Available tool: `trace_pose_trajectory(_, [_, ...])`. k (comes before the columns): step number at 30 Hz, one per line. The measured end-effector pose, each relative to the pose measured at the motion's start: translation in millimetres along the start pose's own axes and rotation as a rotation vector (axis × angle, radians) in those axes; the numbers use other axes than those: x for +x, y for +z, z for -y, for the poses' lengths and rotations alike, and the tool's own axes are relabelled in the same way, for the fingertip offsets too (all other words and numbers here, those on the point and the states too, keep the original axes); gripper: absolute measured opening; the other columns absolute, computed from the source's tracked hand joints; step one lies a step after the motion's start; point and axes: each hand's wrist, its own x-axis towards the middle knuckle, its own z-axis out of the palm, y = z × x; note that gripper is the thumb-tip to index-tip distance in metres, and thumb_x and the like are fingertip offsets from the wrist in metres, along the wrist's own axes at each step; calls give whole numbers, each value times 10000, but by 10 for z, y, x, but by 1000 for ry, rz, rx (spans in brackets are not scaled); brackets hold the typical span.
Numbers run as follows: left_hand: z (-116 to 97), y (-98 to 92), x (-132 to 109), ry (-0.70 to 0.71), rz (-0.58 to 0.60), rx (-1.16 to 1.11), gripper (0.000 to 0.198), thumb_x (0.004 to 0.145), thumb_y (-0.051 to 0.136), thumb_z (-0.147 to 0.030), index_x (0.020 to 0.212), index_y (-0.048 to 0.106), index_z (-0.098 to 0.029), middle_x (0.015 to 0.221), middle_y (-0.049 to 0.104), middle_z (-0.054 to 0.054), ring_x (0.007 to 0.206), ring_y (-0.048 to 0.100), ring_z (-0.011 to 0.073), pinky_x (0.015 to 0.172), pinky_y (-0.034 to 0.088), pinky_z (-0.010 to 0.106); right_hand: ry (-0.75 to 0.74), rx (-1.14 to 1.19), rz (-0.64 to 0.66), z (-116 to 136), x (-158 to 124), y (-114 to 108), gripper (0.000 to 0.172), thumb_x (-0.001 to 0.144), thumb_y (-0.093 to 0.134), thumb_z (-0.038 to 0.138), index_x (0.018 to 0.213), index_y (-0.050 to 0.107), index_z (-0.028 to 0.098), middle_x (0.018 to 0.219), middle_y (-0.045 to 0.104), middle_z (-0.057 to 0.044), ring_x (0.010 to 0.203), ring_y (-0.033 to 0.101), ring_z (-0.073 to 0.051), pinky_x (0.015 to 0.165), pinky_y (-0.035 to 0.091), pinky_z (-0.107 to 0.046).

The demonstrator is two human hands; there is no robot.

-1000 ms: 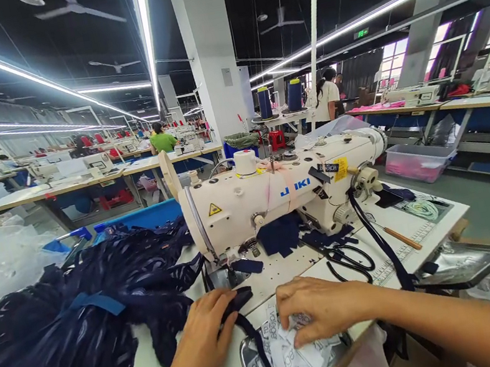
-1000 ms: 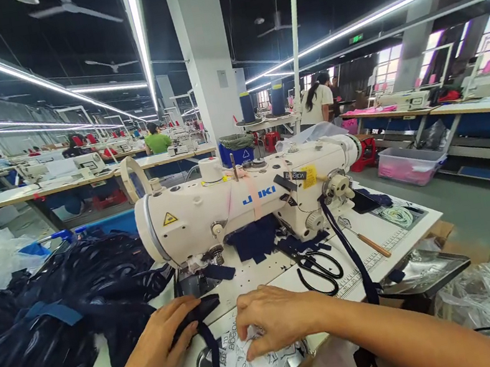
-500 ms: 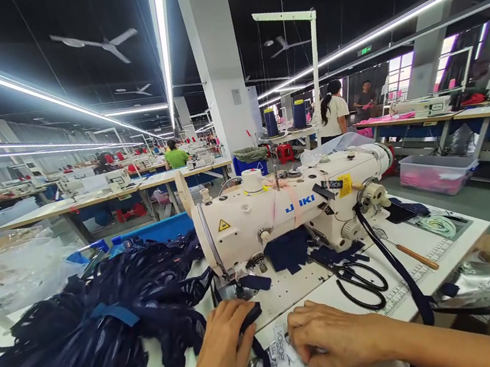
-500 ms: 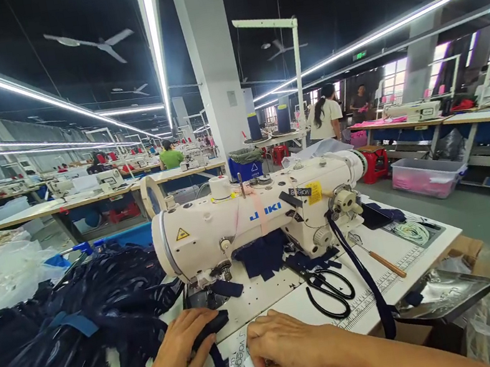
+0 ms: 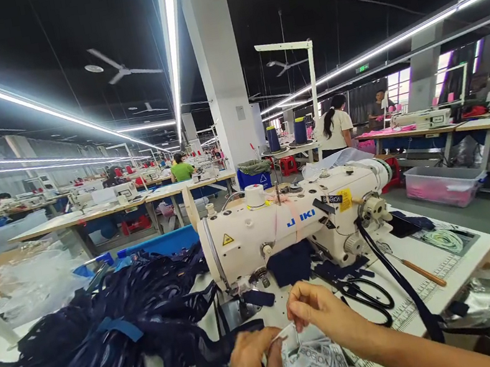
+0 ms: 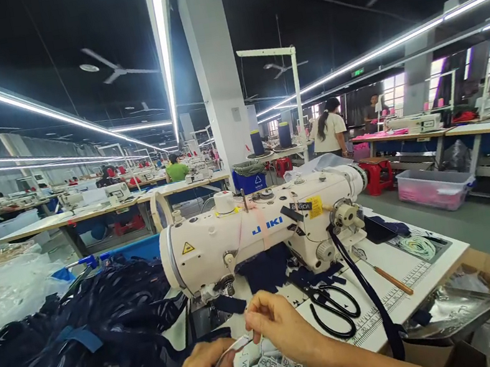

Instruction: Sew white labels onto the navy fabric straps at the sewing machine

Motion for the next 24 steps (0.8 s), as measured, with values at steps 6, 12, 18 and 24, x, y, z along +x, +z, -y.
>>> trace_pose_trajectory(6, [126,-70,-18,558,-423,734,347,832,307,-57,1065,549,-144,610,589,12,609,551,153,756,370,345,257,202,-7,-36,-24,187,446,598,606,577,598,484,148,508,529,7,416,424,-77,449,312,-223])
trace_pose_trajectory(12, [266,-170,73,254,-171,596,310,846,383,-187,1101,552,-139,888,674,83,807,616,194,772,471,342,122,75,-147,-110,112,-18,379,586,605,519,586,478,162,425,490,52,328,359,-54,381,259,-209])
trace_pose_trajectory(18, [463,-163,181,-330,214,387,287,818,405,-230,1009,609,-163,1037,645,94,988,571,247,864,431,405,63,-88,-211,-347,217,-435,363,588,602,516,601,479,175,423,501,49,342,382,-73,392,291,-223])
trace_pose_trajectory(24, [470,-45,208,-442,226,230,219,721,462,-193,865,620,-149,902,635,90,923,554,260,829,380,398,65,-139,-198,-357,197,-434,238,599,593,394,580,520,169,440,448,53,419,377,-85,455,304,-241])
